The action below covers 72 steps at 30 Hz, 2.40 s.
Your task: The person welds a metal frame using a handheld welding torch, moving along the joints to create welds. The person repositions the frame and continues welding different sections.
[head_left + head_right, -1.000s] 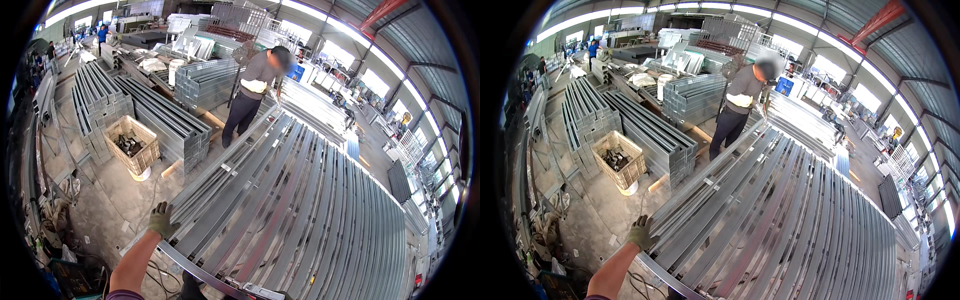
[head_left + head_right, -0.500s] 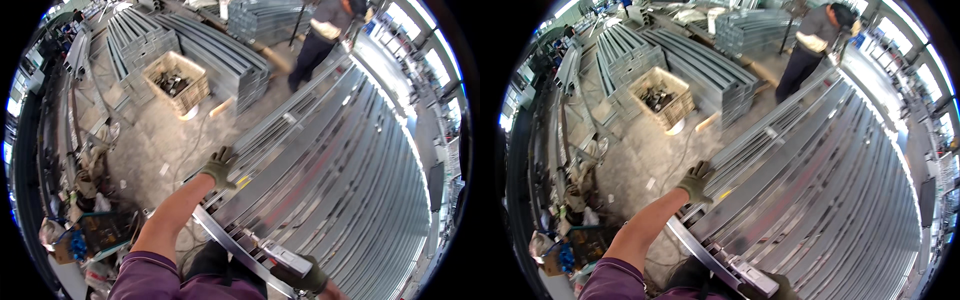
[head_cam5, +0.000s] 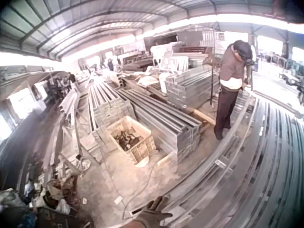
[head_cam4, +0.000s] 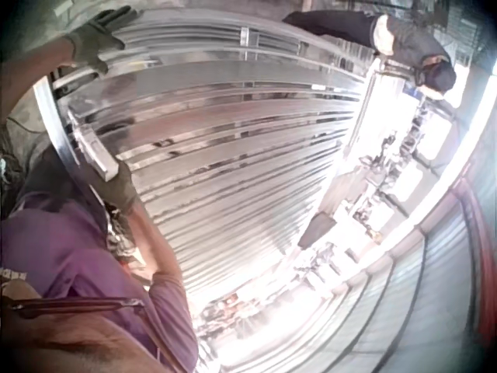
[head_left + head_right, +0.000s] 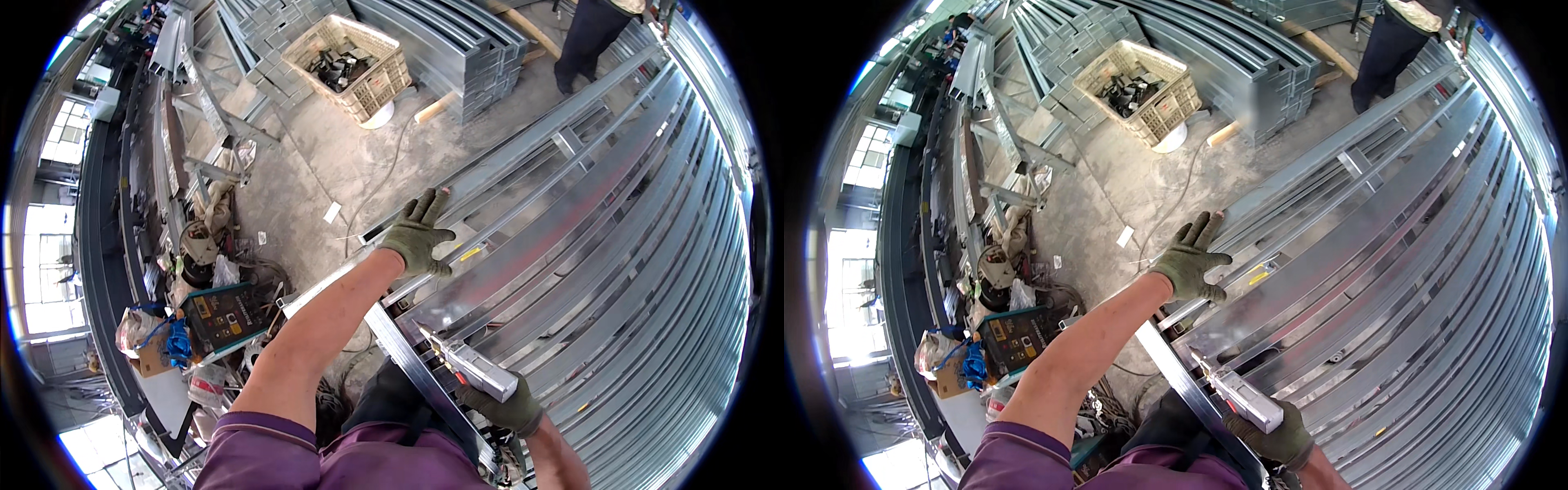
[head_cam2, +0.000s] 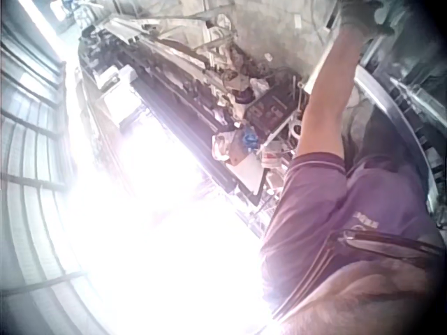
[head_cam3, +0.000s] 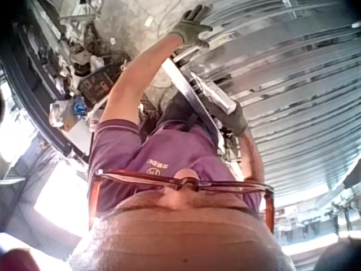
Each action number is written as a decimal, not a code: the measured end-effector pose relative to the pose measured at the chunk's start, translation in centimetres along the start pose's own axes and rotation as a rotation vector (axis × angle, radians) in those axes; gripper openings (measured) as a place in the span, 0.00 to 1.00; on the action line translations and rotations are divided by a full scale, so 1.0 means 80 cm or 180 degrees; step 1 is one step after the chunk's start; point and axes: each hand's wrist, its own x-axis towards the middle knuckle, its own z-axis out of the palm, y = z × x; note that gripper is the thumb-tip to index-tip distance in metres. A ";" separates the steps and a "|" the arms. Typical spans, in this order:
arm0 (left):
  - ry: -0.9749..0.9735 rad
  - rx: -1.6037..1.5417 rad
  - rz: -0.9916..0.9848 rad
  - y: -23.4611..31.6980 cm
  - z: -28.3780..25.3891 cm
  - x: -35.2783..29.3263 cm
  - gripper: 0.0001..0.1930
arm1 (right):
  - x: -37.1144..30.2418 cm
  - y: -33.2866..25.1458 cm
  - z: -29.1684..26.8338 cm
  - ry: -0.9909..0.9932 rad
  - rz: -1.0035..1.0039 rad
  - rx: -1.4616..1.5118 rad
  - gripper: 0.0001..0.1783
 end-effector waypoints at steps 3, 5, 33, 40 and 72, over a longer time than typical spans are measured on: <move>0.0089 -0.0026 0.0048 0.000 0.001 0.002 0.44 | 0.018 0.016 0.015 0.0050 -0.0467 0.0122 0.25; 0.0133 -0.0019 0.0041 -0.003 0.002 0.002 0.46 | 0.032 0.018 0.023 0.0009 -0.0600 0.0243 0.26; -0.0160 0.0059 0.0155 -0.015 -0.001 0.015 0.52 | 0.062 0.005 0.013 -0.0122 -0.0570 0.0923 0.24; -0.0115 0.0057 0.0141 -0.015 -0.001 0.015 0.51 | 0.075 -0.007 0.000 -0.0163 -0.0271 0.1267 0.24; 0.1335 -0.0503 -0.1223 0.099 0.183 -0.129 0.74 | 0.007 0.000 -0.028 0.0764 -0.0187 0.0913 0.21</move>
